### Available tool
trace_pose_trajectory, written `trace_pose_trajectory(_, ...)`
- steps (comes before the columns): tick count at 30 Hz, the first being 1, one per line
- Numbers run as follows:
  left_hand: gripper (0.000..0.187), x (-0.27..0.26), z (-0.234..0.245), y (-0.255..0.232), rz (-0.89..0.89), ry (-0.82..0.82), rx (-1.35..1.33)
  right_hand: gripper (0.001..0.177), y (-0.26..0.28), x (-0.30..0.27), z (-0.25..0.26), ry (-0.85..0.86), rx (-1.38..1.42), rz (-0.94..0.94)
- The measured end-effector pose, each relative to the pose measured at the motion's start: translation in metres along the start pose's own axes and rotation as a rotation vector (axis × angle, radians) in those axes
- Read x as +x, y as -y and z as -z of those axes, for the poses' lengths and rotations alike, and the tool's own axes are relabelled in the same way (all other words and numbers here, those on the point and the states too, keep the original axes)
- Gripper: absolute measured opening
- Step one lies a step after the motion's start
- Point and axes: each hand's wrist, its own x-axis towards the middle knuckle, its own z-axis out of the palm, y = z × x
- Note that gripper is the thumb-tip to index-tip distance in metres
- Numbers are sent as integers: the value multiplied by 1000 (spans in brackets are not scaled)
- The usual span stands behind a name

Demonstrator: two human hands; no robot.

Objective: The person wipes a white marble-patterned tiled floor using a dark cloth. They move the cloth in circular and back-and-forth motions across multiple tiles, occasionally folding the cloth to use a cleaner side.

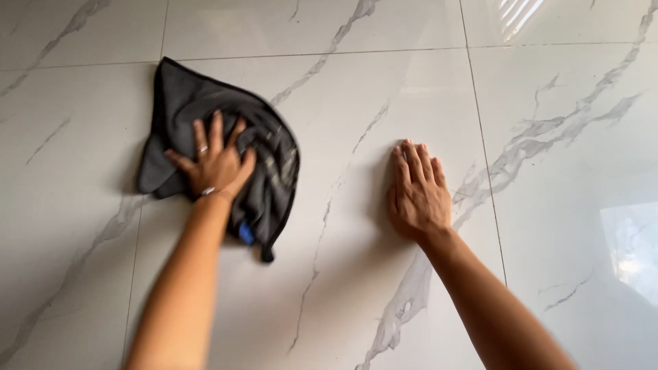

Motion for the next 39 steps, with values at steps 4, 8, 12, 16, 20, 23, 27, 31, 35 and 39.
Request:
trace_pose_trajectory(4,59,16,-26,-103,-18,-101,-103,78,-8,25,-2,-50,7,40)
trace_pose_trajectory(8,62,-83,9,-136,-518,-80,-232,73,-5,17,1,-132,78,-42)
trace_pose_trajectory(12,69,-111,34,-42,-696,-61,-122,69,-7,22,5,-79,114,-180)
trace_pose_trajectory(16,63,-36,9,25,-215,50,117,73,-8,25,7,-70,80,-187)
trace_pose_trajectory(20,56,78,-70,0,24,-431,119,73,-3,22,13,-63,207,-188)
trace_pose_trajectory(23,32,104,-68,-99,-63,-638,178,75,-1,25,12,-47,198,-215)
trace_pose_trajectory(27,47,74,-6,-244,-418,-66,-263,70,-6,21,0,-279,182,-118)
trace_pose_trajectory(31,45,34,5,-228,-681,40,-1159,69,-11,20,0,-358,164,-36)
trace_pose_trajectory(35,44,-37,-5,-136,-185,-336,-765,61,-12,19,0,-337,157,6)
trace_pose_trajectory(39,64,-74,-14,-142,19,-233,-227,45,-20,21,-10,-506,68,50)
